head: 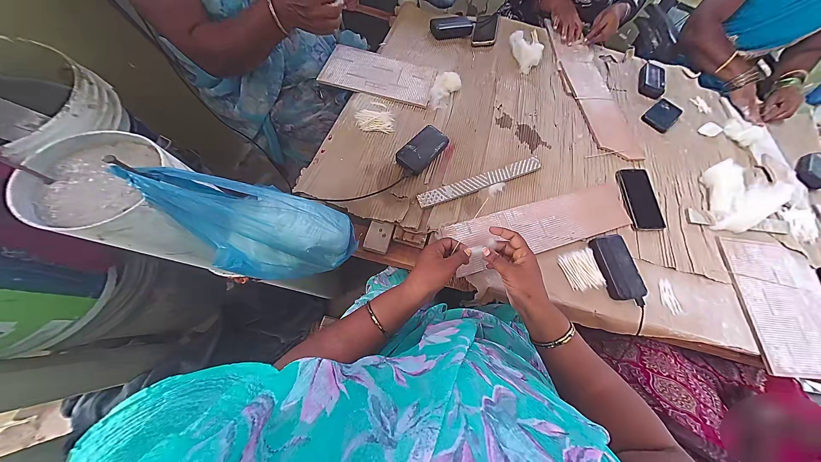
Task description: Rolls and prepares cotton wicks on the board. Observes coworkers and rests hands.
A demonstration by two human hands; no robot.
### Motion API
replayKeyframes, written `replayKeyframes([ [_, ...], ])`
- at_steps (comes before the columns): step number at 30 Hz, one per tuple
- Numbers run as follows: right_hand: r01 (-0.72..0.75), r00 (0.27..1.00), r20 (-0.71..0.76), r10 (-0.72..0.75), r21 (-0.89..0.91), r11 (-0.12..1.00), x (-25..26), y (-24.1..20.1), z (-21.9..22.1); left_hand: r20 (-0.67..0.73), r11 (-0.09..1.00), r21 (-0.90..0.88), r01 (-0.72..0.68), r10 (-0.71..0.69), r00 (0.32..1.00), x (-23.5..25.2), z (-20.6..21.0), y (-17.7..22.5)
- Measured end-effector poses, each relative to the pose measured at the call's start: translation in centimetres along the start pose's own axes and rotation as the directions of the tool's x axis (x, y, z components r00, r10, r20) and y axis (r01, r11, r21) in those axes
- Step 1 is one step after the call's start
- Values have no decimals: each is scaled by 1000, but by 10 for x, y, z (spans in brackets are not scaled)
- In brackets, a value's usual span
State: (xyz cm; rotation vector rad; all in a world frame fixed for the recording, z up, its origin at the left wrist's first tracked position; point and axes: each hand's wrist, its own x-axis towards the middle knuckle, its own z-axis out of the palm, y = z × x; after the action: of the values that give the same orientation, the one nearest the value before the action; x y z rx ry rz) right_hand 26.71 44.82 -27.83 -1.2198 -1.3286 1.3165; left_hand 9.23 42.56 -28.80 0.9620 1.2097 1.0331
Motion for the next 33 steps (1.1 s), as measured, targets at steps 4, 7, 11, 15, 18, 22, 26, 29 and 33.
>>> replayKeyframes([
  [4, 3, 1000, -8, -3, -1, 1000, 4, 3, 1, -5, 1000, 12, -2, 2, 1000, 2, -1, -2],
  [7, -19, 1000, -19, 18, -36, 999, 9, 2, -1, -11, 999, 44, 7, -7, 1000, 4, -3, -3],
  [11, 5, 1000, -14, -10, -287, 958, 17, 12, -2, -52, 980, 196, 29, -19, 998, 12, -8, -9],
  [15, 102, 992, 5, -124, -604, 790, 24, 28, 5, -103, 905, 414, 96, -58, 993, 26, -17, -21],
  [18, 78, 995, 9, -103, -721, 688, 27, 33, 12, -115, 845, 517, 135, -88, 989, 33, -22, -26],
  [22, 58, 994, -16, -113, -781, 621, 29, 37, 17, -95, 795, 580, 177, -149, 984, 33, -27, -21],
  [26, 12, 991, -72, -117, -804, 595, 29, 39, 15, -59, 744, 660, 103, -85, 995, 30, -26, -14],
  [29, -34, 988, -115, -103, -812, 583, 28, 37, 15, -6, 670, 742, 22, -26, 1000, 25, -26, -5],
  [33, -36, 976, -153, -155, -816, 577, 28, 39, 14, 31, 651, 759, 15, -59, 998, 21, -24, 4],
])
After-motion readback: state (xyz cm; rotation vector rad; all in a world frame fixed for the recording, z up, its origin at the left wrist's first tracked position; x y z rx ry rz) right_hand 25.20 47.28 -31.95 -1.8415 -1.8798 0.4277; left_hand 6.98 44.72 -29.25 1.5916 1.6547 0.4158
